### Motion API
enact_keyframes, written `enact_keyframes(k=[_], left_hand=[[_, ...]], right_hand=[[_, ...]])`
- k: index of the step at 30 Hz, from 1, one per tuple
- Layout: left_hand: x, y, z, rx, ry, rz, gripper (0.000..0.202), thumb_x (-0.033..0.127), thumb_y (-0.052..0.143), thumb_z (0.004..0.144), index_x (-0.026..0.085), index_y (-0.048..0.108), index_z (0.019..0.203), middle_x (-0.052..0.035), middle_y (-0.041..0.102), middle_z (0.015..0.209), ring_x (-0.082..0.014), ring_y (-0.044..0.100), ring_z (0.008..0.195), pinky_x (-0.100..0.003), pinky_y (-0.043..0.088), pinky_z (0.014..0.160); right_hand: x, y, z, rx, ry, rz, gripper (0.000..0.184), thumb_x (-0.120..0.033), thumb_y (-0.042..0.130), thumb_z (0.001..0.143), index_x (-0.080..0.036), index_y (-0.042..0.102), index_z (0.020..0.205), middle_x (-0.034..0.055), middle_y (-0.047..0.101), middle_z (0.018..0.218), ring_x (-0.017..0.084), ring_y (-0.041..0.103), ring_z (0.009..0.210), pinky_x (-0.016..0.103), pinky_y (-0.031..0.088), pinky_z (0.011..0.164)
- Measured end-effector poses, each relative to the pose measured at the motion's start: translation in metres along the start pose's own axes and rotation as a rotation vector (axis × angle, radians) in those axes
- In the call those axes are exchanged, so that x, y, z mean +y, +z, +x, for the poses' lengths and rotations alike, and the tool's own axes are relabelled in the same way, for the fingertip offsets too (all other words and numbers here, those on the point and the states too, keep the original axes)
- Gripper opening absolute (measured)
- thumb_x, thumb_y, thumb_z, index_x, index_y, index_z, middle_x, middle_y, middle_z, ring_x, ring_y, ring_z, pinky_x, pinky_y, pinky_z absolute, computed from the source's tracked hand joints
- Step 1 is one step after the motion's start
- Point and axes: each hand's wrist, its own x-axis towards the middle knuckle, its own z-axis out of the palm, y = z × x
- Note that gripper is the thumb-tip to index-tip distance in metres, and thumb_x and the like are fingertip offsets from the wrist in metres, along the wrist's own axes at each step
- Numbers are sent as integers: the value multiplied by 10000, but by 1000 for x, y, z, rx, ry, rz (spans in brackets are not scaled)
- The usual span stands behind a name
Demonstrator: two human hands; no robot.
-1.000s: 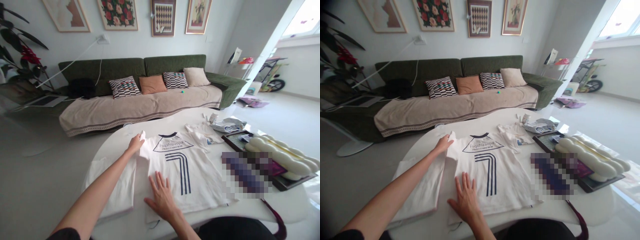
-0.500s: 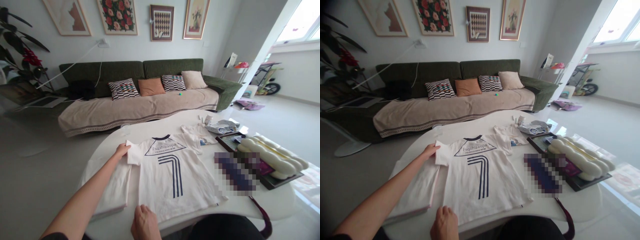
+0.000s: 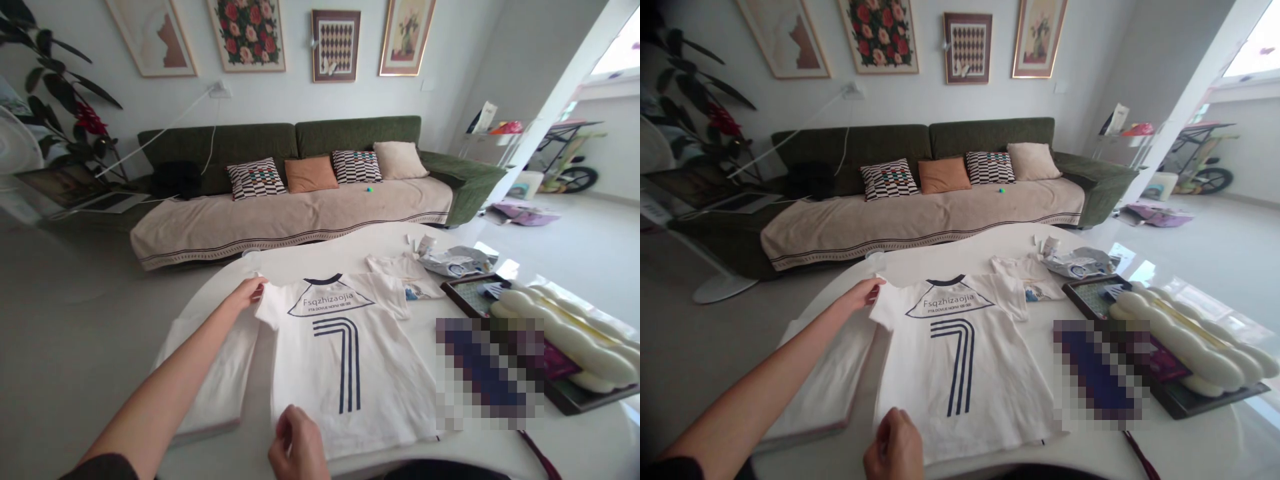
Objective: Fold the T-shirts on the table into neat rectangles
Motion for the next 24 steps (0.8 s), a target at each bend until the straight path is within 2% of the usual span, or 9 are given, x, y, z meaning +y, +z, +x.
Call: enact_keyframes(k=[3, 6, 9, 12, 14, 17, 20, 22, 24], left_hand=[[22, 42, 4, -36, 95, 15, 120, 251, 558, 595, 176, 466, 578, 63, 452, 447, -78, 446, 407, -196, 359, 454], [30, 102, 3, -71, 202, 67, 86, 237, 572, 608, 172, 516, 615, 50, 483, 444, -99, 492, 452, -209, 373, 497], [22, 157, -2, -84, 288, 140, 113, 186, 610, 578, 176, 567, 683, 49, 501, 432, -131, 535, 507, -221, 386, 536], [8, 190, -4, -73, 354, 191, 230, 189, 624, 599, 176, 590, 826, 46, 537, 472, -148, 567, 578, -228, 410, 590], [-1, 198, -2, -67, 401, 212, 313, 222, 608, 652, 168, 569, 958, 32, 578, 541, -148, 584, 630, -232, 426, 633], [-7, 193, 3, -65, 487, 249, 388, 270, 551, 738, 163, 504, 1108, -3, 629, 702, -147, 601, 723, -246, 442, 709], [-13, 175, 2, -79, 602, 306, 371, 266, 496, 786, 182, 495, 1148, -51, 620, 953, -157, 574, 920, -266, 411, 849], [-21, 161, -3, -115, 677, 345, 350, 250, 495, 787, 194, 526, 1130, -66, 567, 1112, -171, 495, 1079, -273, 338, 953], [-33, 148, -9, -174, 737, 423, 384, 277, 543, 759, 204, 542, 1136, -70, 487, 1246, -210, 355, 1221, -301, 247, 1024]], right_hand=[[25, -29, -5, 28, 30, 205, 160, -86, 417, 616, -210, 427, 717, -74, 415, 511, 82, 423, 445, 166, 297, 434], [46, -50, -11, 76, 22, 129, 317, -120, 375, 676, -208, 450, 971, -43, 507, 586, 116, 503, 494, 189, 368, 474], [60, -57, -14, 135, 7, -46, 411, -123, 320, 730, -215, 425, 1116, 49, 612, 844, 161, 605, 683, 220, 444, 572], [69, -57, -14, 98, -6, -172, 264, -179, 346, 779, -234, 505, 983, 53, 600, 843, 160, 610, 648, 215, 457, 537], [73, -56, -13, 71, -21, -217, 188, -198, 377, 781, -234, 526, 891, 40, 575, 787, 148, 595, 596, 206, 450, 500], [77, -57, -13, 71, -33, -235, 224, -138, 361, 760, -232, 525, 880, 39, 558, 805, 136, 584, 596, 200, 446, 492], [79, -62, -14, 50, 8, -257, 284, -111, 368, 737, -222, 532, 941, 56, 555, 857, 140, 581, 608, 214, 458, 504], [77, -65, -16, 38, 57, -326, 300, -117, 403, 730, -207, 552, 974, 89, 563, 898, 168, 594, 652, 250, 479, 548], [73, -63, -19, 65, 62, -420, 321, -154, 472, 726, -217, 566, 1027, 135, 566, 1032, 258, 597, 850, 345, 494, 670]])
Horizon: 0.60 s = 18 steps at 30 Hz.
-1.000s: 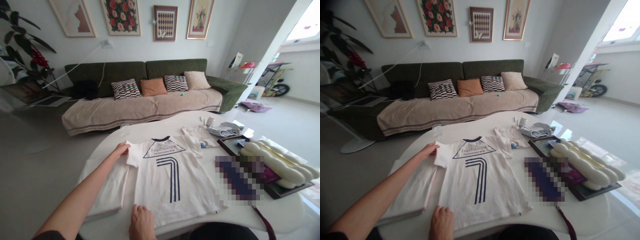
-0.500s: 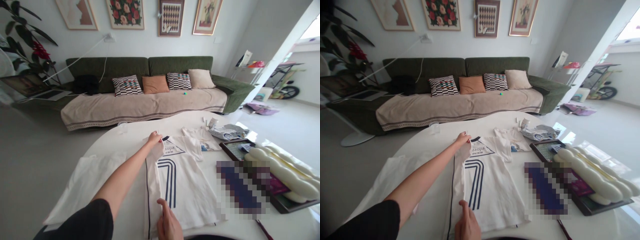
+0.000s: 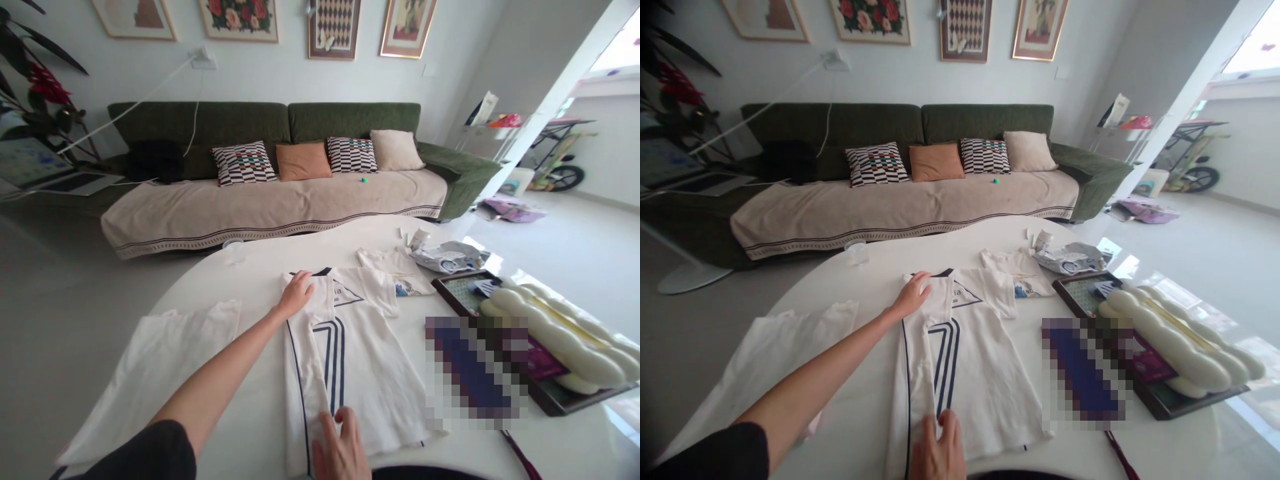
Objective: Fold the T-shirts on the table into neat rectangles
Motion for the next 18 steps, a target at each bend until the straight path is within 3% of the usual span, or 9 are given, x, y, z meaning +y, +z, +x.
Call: enact_keyframes(k=[2, 4, 7, 10, 12, 15, 18], left_hand=[[-8, -1, -15, -99, 33, 139, 493, 363, 591, 727, 231, 510, 1195, -66, 378, 1354, -273, 181, 1304, -377, 161, 1056], [-16, 1, -26, -177, 27, 320, 586, 468, 572, 725, 279, 439, 1264, -52, 262, 1423, -324, 43, 1322, -468, 87, 1050], [-24, 4, -32, -201, -3, 471, 619, 555, 498, 746, 336, 360, 1308, -30, 199, 1447, -348, -5, 1318, -525, 31, 1030], [-19, 5, -30, -176, -19, 508, 632, 558, 520, 729, 336, 369, 1302, -38, 239, 1432, -368, -1, 1311, -541, 10, 1024], [-6, 9, -27, -136, -13, 479, 568, 500, 524, 751, 302, 418, 1272, -65, 295, 1400, -367, 51, 1307, -541, 59, 1023], [30, 30, -22, -142, 105, 357, 363, 380, 457, 813, 215, 555, 1121, -119, 439, 1257, -312, 300, 1218, -454, 254, 993], [77, 74, -15, -237, 231, 291, 264, 366, 474, 803, 200, 622, 947, -112, 537, 1070, -248, 458, 1051, -359, 375, 908]], right_hand=[[-6, 4, -5, 33, -57, -61, 419, -220, 563, 704, -260, 539, 1120, 136, 503, 1220, 361, 473, 1095, 480, 441, 803], [-10, 10, -12, 18, -128, -81, 540, -272, 609, 692, -291, 475, 1215, 107, 439, 1307, 383, 376, 1188, 545, 385, 867], [0, 5, -15, -47, -258, -68, 496, -300, 569, 749, -336, 459, 1231, 63, 490, 1269, 317, 456, 1144, 465, 433, 856], [34, -29, -2, -64, -348, -6, 395, -372, 502, 797, -327, 493, 1190, 47, 530, 1229, 225, 525, 1083, 327, 480, 808], [67, -58, 13, 90, -159, -35, 377, -379, 415, 837, -247, 493, 1181, 83, 541, 1196, 204, 530, 1067, 323, 458, 847], [116, -85, 30, 337, 116, -143, 413, -433, 349, 832, -179, 499, 1120, 118, 581, 1058, 247, 542, 992, 404, 430, 853], [150, -87, 35, 356, 224, -198, 469, -493, 361, 793, -153, 496, 1086, 113, 603, 892, 249, 569, 844, 406, 436, 793]])
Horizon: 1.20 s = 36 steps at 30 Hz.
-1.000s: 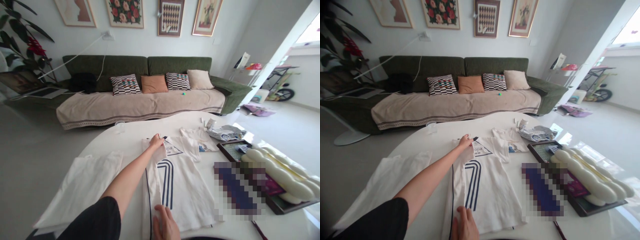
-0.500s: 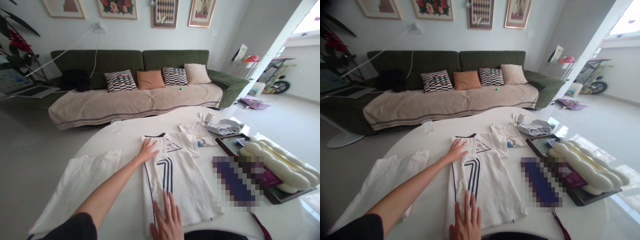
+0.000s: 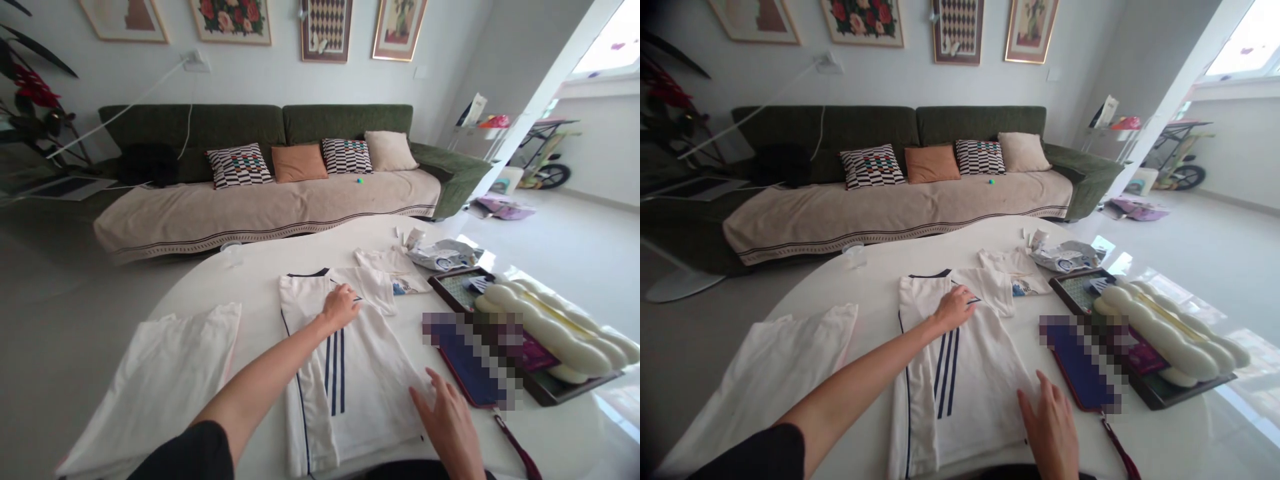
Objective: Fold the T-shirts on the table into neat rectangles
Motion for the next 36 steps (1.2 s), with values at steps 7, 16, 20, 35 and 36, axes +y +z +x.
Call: enact_keyframes(k=[7, 16, 20, 35, 36], left_hand=[[73, 68, 42, -88, -72, -168, 289, 297, 656, 674, 180, 593, 931, -163, 517, 1098, -316, 432, 1081, -450, 356, 894], [21, 34, 25, 255, -418, -665, 154, 262, 426, 811, 179, 545, 863, -65, 620, 881, -150, 591, 797, -243, 464, 690], [-29, -5, -23, 371, -562, -851, 196, 257, 396, 808, 144, 548, 860, -44, 634, 780, -121, 611, 688, -197, 478, 583], [-91, -44, -32, 232, -414, -595, 661, 65, 539, 648, 190, 397, 1281, -28, 585, 1135, -164, 562, 976, -254, 442, 846], [-95, -46, -32, 219, -401, -520, 638, 65, 536, 643, 170, 424, 1263, -40, 571, 1155, -185, 541, 1018, -276, 419, 885]], right_hand=[[7, 2, -4, -122, 69, 82, 266, -423, 406, 763, -207, 520, 868, 41, 595, 708, 193, 582, 660, 295, 438, 600], [-45, -28, -11, -72, -147, 247, 168, -213, 366, 788, -207, 498, 892, 80, 605, 969, 178, 581, 884, 294, 461, 747], [-76, -18, -40, -140, -581, 266, 354, -95, 388, 684, -188, 551, 984, 83, 513, 1236, 205, 449, 1155, 342, 401, 919], [-77, -1, -61, -448, -621, 135, 697, -42, 418, 661, -241, 353, 1326, 31, 293, 1391, 250, 232, 1285, 415, 348, 991], [-76, -3, -62, -451, -642, 136, 650, -84, 449, 703, -244, 355, 1326, 37, 294, 1390, 262, 230, 1284, 418, 344, 994]])
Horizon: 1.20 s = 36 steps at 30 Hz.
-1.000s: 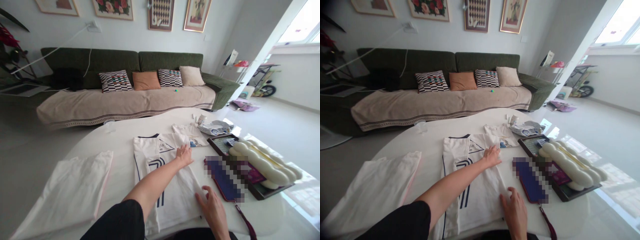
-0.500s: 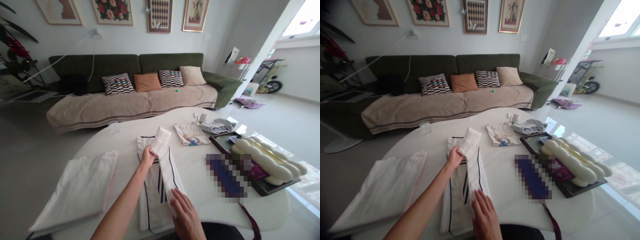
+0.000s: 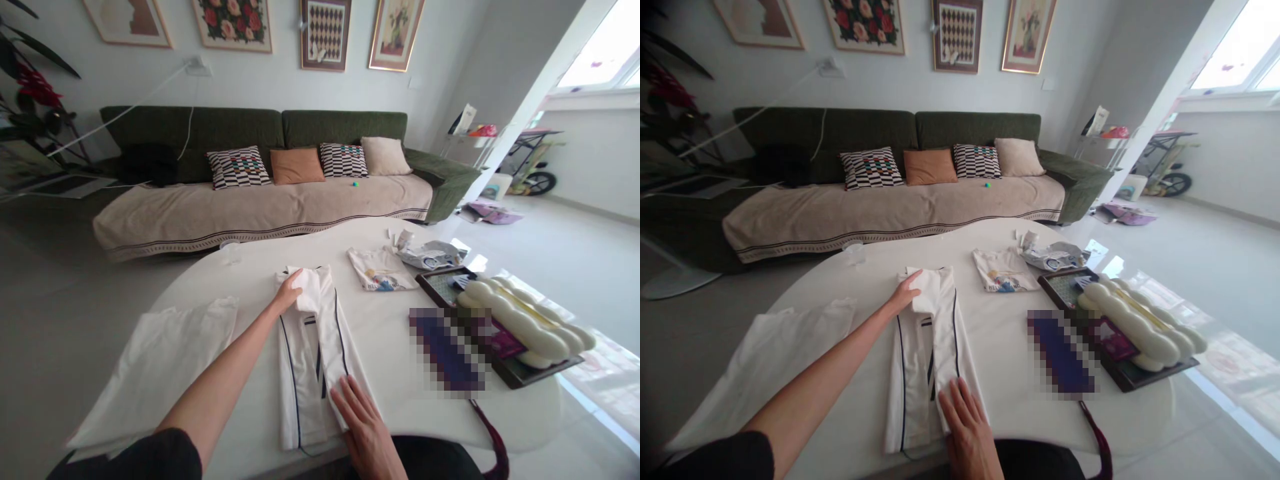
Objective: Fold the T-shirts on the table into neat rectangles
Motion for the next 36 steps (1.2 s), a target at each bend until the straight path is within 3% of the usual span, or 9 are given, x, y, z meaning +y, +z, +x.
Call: enact_keyframes(k=[4, 7, 11, 16, 19, 25, 29, 32, 36], left_hand=[[-4, -4, -2, 105, -22, 142, 614, 97, 596, 617, 149, 469, 1216, -105, 388, 1332, -289, 326, 1236, -381, 253, 1026], [9, 13, -5, 141, 137, 358, 528, 176, 533, 728, 172, 436, 1246, -91, 229, 1422, -271, 158, 1310, -400, 155, 1067], [25, 55, -4, -130, 438, 685, 489, 330, 437, 819, 171, 404, 1280, -97, 265, 1414, -271, 116, 1318, -471, 140, 1054], [13, 80, 2, -238, 280, 773, 653, 630, 442, 733, 331, 357, 1307, -32, 156, 1458, -388, -2, 1304, -663, 27, 955], [3, 78, 13, -240, 244, 776, 703, 666, 394, 731, 369, 241, 1349, -3, 110, 1467, -368, -29, 1310, -666, 16, 950], [1, 69, 46, -195, 149, 798, 716, 651, 265, 785, 287, 142, 1390, -5, 67, 1471, -293, -7, 1328, -587, 14, 1013], [10, 59, 56, -320, 130, 765, 667, 626, 244, 809, 293, 171, 1382, -16, 77, 1470, -277, -4, 1331, -583, 17, 1015], [19, 51, 41, -376, 155, 751, 649, 588, 318, 813, 303, 172, 1377, -36, 78, 1470, -276, 14, 1331, -593, 53, 1007], [21, 38, -21, -227, 302, 744, 621, 505, 346, 842, 256, 171, 1383, -68, 69, 1469, -274, -18, 1331, -584, 71, 1011]], right_hand=[[0, -13, -2, -14, -120, 37, 598, -391, 554, 763, -242, 378, 1315, 70, 352, 1360, 284, 324, 1240, 392, 383, 966], [3, -27, 18, 76, -54, 40, 504, -376, 460, 837, -217, 388, 1309, 83, 392, 1337, 234, 395, 1207, 342, 413, 942], [13, -32, 76, 113, 103, -49, 477, -274, 361, 885, -212, 293, 1353, 93, 315, 1383, 210, 335, 1247, 396, 337, 995], [22, -9, 117, 65, 153, -96, 543, -347, 348, 883, -238, 167, 1383, 63, 188, 1427, 250, 189, 1303, 498, 240, 1014], [22, 7, 109, 47, 187, -105, 540, -413, 314, 882, -268, 164, 1380, 30, 168, 1429, 261, 148, 1310, 519, 210, 1019], [14, 24, 63, -33, 184, -110, 555, -454, 275, 875, -346, 51, 1371, -41, 95, 1434, 257, 108, 1318, 535, 245, 997], [3, 20, 49, -81, 195, -130, 572, -440, 302, 861, -357, 49, 1367, -43, 109, 1429, 278, 137, 1311, 558, 266, 971], [-3, 14, 50, -90, 235, -164, 561, -426, 303, 857, -348, 85, 1369, -40, 118, 1427, 277, 134, 1312, 564, 255, 970], [-7, 14, 51, -44, 213, -209, 549, -438, 284, 861, -341, 108, 1371, -45, 117, 1434, 251, 108, 1321, 542, 240, 985]])
